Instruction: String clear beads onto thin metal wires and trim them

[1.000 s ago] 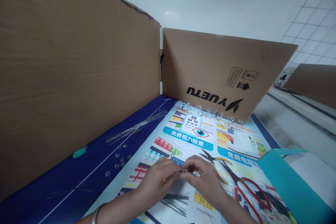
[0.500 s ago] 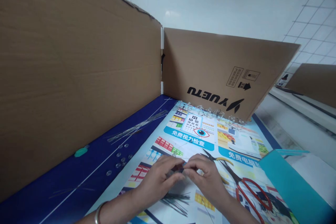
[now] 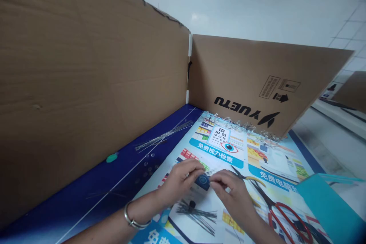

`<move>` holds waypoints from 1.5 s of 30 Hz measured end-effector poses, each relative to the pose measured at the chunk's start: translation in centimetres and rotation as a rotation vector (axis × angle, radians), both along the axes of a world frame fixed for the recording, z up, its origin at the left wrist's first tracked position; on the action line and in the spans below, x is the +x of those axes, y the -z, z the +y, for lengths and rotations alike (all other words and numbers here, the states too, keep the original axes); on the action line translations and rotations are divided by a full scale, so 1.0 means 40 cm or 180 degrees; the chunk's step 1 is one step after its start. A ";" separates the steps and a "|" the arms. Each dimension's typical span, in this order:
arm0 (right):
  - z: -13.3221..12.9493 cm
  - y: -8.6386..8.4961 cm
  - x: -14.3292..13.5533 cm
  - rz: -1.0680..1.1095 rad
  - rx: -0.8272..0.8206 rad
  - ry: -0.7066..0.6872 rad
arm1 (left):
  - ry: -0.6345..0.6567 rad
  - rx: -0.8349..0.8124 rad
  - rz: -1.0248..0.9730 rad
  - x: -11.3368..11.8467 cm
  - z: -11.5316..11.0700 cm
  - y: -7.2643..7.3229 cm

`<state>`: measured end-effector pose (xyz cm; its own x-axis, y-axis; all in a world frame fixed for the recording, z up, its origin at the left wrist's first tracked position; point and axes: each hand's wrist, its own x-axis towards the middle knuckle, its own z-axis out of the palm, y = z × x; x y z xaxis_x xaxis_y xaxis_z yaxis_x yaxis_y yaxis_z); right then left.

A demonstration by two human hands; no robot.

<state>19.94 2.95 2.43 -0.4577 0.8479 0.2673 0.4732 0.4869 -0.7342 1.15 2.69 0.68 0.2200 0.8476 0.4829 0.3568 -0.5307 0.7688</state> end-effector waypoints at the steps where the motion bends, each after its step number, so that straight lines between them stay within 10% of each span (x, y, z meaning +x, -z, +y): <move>1: 0.000 0.004 -0.006 -0.0180 -0.0014 -0.0111 | -0.0062 -0.0005 -0.0085 -0.008 0.006 -0.007; 16: -0.047 0.048 -0.257 -0.1910 0.1011 -0.1406 | -0.0390 -0.0059 -0.0432 -0.064 0.056 -0.007; 25: -0.071 0.059 -0.252 -0.2194 0.1250 -0.1462 | -0.0223 -0.0287 -0.0589 -0.058 0.055 0.013; 34: -0.021 -0.063 -0.036 0.0282 0.0037 -0.0186 | -0.0044 -0.0744 -0.0857 -0.031 0.037 0.013; 45: 0.007 0.068 0.025 0.2920 -0.2447 0.0035 | 0.0392 -0.0256 0.0234 0.035 -0.025 0.029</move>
